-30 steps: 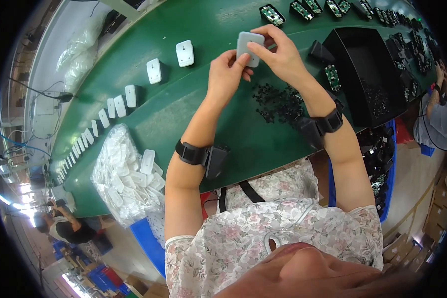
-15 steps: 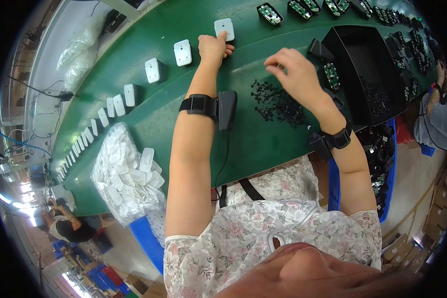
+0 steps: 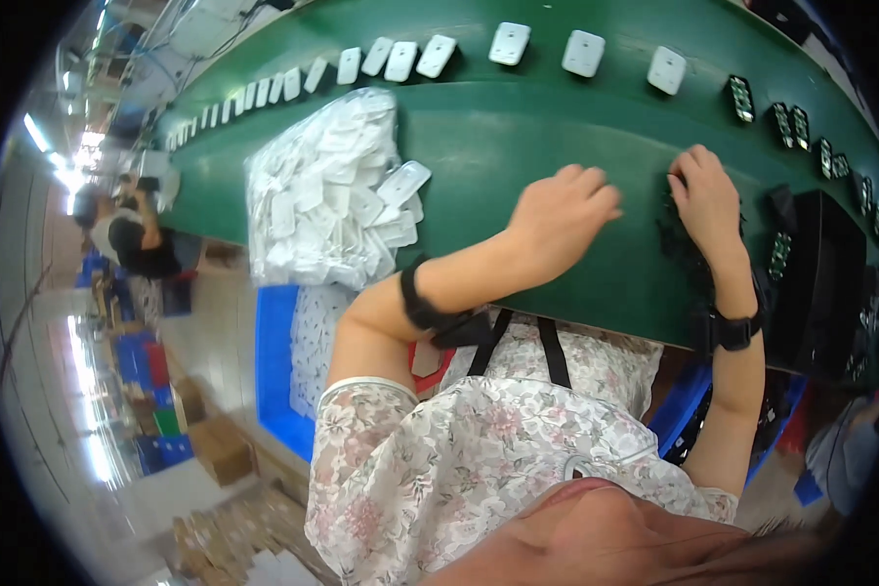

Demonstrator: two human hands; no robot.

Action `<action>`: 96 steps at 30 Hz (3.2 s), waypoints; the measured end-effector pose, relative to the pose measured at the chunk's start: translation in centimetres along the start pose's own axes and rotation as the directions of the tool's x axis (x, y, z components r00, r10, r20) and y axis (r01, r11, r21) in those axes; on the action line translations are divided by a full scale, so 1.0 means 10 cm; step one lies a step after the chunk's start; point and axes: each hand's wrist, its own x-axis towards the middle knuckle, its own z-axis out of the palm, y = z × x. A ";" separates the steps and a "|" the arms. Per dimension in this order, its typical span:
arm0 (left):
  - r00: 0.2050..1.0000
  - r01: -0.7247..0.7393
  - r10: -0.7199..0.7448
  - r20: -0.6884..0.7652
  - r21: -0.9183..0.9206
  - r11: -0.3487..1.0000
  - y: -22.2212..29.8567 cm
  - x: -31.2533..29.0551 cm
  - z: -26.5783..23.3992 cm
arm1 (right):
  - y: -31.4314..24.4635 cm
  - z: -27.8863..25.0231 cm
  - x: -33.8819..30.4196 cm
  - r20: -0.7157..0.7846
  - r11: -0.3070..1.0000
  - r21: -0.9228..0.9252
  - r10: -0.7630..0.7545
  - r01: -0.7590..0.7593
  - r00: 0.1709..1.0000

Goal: The person assembles electronic devices by hand, picking up a white plastic base and a black screw, inserting the screw into the base, and then fitting a black housing over the assembly. Each completed unit is then placed onto a green workbench alongside other finished devices.

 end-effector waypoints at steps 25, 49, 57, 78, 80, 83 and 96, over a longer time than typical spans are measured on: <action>0.921 0.168 -0.325 -0.216 -0.532 0.830 -0.49 0.05 -0.08 | -0.93 -0.01 0.36 0.128 0.161 0.970 0.299 -0.182 0.946; 0.878 0.243 -0.477 0.020 -0.878 0.412 -0.37 0.06 0.17 | -0.81 0.06 0.27 0.213 0.450 0.826 0.306 -0.338 0.928; 0.811 0.309 -0.517 0.274 -0.951 -0.019 -0.36 0.10 0.17 | -0.85 0.08 0.28 0.123 0.567 0.771 0.316 -0.291 0.941; 0.870 0.231 -0.465 0.166 -0.969 0.088 -0.39 0.07 0.15 | -0.75 0.09 0.26 0.028 0.638 0.745 0.260 -0.193 0.965; 0.881 0.229 -0.445 0.159 -0.968 0.107 -0.39 0.06 0.16 | -0.74 0.09 0.25 0.089 0.605 0.766 0.235 -0.217 0.968; 0.880 0.276 -0.429 0.206 -0.955 0.107 -0.39 0.06 0.17 | -0.74 0.03 0.25 0.246 0.528 0.770 0.271 -0.358 0.931; 0.774 0.427 -0.605 0.188 -0.860 0.279 -0.72 0.09 0.15 | -0.04 -0.01 0.68 -0.146 0.831 0.495 0.367 -0.253 0.919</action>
